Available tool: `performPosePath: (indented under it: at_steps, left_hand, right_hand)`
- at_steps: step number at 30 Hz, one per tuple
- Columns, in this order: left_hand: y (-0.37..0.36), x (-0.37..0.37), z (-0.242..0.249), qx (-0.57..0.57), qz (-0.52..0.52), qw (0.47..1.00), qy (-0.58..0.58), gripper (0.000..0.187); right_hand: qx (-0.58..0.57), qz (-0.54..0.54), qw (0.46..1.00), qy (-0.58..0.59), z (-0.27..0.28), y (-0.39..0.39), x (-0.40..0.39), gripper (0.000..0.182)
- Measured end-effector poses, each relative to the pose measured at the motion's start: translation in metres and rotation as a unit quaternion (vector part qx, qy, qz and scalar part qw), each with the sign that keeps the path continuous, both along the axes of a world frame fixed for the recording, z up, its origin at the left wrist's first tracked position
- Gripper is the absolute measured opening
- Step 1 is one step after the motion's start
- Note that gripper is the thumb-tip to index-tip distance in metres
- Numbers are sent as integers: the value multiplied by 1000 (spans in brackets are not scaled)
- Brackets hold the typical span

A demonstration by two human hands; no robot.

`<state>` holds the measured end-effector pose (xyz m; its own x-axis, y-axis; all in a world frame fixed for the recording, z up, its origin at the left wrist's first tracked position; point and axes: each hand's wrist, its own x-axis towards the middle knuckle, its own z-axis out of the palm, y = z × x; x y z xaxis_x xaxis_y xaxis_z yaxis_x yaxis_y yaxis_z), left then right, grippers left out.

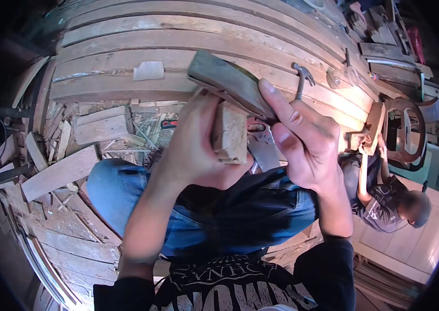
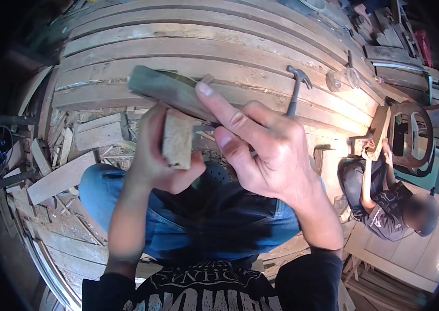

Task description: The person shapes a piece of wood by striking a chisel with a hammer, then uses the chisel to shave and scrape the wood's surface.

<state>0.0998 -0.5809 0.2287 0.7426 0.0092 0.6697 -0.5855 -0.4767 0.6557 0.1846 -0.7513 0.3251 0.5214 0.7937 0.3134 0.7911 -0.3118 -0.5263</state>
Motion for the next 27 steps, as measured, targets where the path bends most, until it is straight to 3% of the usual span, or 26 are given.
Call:
performPosePath:
  at_steps: [3, 5, 6, 8, 9, 12, 13, 14, 16, 18, 20, 21, 22, 24, 25, 27]
  left_hand:
    - [-2, 9, 6, -69, 37, 996, 51, 64]
    - [1, 12, 13, -110, 33, 989, 94, 40]
    - [0, 14, 13, -106, 40, 989, 90, 40]
    - [-1, 16, 2, -289, 36, 943, 164, 32]
    - [3, 20, -4, -260, 39, 954, 142, 27]
    - [7, 17, 0, -236, 13, 952, 192, 26]
    - [6, 22, 4, -160, 20, 983, 93, 24]
    - [9, 20, 8, -154, 24, 984, 87, 24]
    - [12, 12, 22, -267, 4, 938, 223, 23]
    - [20, 21, 6, -314, 54, 929, 187, 25]
    - [31, 13, 18, -284, -38, 890, 355, 53]
    - [18, 19, 6, -96, 39, 987, 124, 54]
    - [18, 16, 9, -97, 39, 986, 127, 54]
    - [19, 12, 17, -318, -32, 915, 244, 38]
    - [18, 11, 17, -322, -31, 914, 244, 38]
    - [19, 11, 13, -208, 20, 957, 201, 43]
  right_hand:
    - [-115, -9, 993, 23, -3, -2, -1, 43]
    - [-107, -7, 993, 49, -4, 1, -1, 43]
    - [-107, -11, 991, 78, -4, 2, -1, 44]
    - [-87, 14, 992, 86, -7, 2, 0, 47]
    - [-106, 12, 992, 64, -10, 0, -1, 52]
    - [-128, 16, 990, 48, -12, 4, 3, 57]
    - [-128, 19, 991, 23, -12, 6, 5, 57]
    - [-127, 19, 992, -4, -11, 9, 7, 58]
    - [-100, 15, 995, -7, -11, 10, -4, 59]
    - [-93, 6, 996, 9, -13, 7, -12, 60]
    - [-84, 14, 996, 16, -13, 10, -7, 60]
    - [-99, 2, 995, -1, -12, 13, -2, 59]
    - [-117, -9, 993, -17, -10, 14, -1, 58]
    - [-108, 1, 994, -8, -8, 15, -7, 58]
    - [-101, 12, 995, -4, -9, 12, -11, 58]
    - [-60, 36, 998, -6, -14, 12, -7, 59]
